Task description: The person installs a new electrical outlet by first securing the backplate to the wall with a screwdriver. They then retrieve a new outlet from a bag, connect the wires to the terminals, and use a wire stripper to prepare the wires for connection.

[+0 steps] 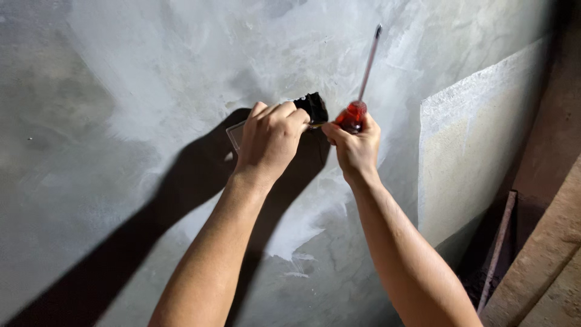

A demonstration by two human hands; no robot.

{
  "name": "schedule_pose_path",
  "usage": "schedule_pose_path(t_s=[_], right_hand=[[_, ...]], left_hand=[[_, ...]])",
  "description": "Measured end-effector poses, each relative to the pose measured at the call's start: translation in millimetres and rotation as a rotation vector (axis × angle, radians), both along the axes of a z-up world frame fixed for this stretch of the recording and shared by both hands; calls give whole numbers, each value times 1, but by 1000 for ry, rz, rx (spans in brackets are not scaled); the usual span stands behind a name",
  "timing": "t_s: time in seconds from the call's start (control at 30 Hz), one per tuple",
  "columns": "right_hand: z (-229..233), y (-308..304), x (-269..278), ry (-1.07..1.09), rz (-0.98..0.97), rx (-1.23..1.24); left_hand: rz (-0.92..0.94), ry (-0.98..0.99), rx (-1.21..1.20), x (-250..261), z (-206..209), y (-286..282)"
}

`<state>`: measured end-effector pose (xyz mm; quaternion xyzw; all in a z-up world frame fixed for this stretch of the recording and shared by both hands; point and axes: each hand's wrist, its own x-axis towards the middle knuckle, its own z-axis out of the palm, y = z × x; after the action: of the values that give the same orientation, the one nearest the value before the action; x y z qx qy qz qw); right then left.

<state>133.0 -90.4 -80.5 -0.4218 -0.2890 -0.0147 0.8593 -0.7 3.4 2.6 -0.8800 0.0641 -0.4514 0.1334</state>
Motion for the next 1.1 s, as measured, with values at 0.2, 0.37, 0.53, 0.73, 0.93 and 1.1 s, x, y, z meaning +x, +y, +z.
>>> schedule_pose_path(t_s=[0.2,0.37,0.53,0.73,0.93,1.1], right_hand=[[-1,-9,-9,4,-32,-120],[-6,-30,-14,-203,-101,-348],[-1,-35,-22,-268,-67,-385],[33,-39,-11,-874,-587,-311],[47,-27,4,-800,-576,-364],[33,-24,10,-544,-433,-310]], left_hand=[[67,-106,14,21,-2,-2],[142,140,-27,42,0,-9],[281,412,-88,26,15,-12],[134,105,132,7,13,-4],[258,-162,168,1,-9,-4],[224,-76,223,14,-33,-7]])
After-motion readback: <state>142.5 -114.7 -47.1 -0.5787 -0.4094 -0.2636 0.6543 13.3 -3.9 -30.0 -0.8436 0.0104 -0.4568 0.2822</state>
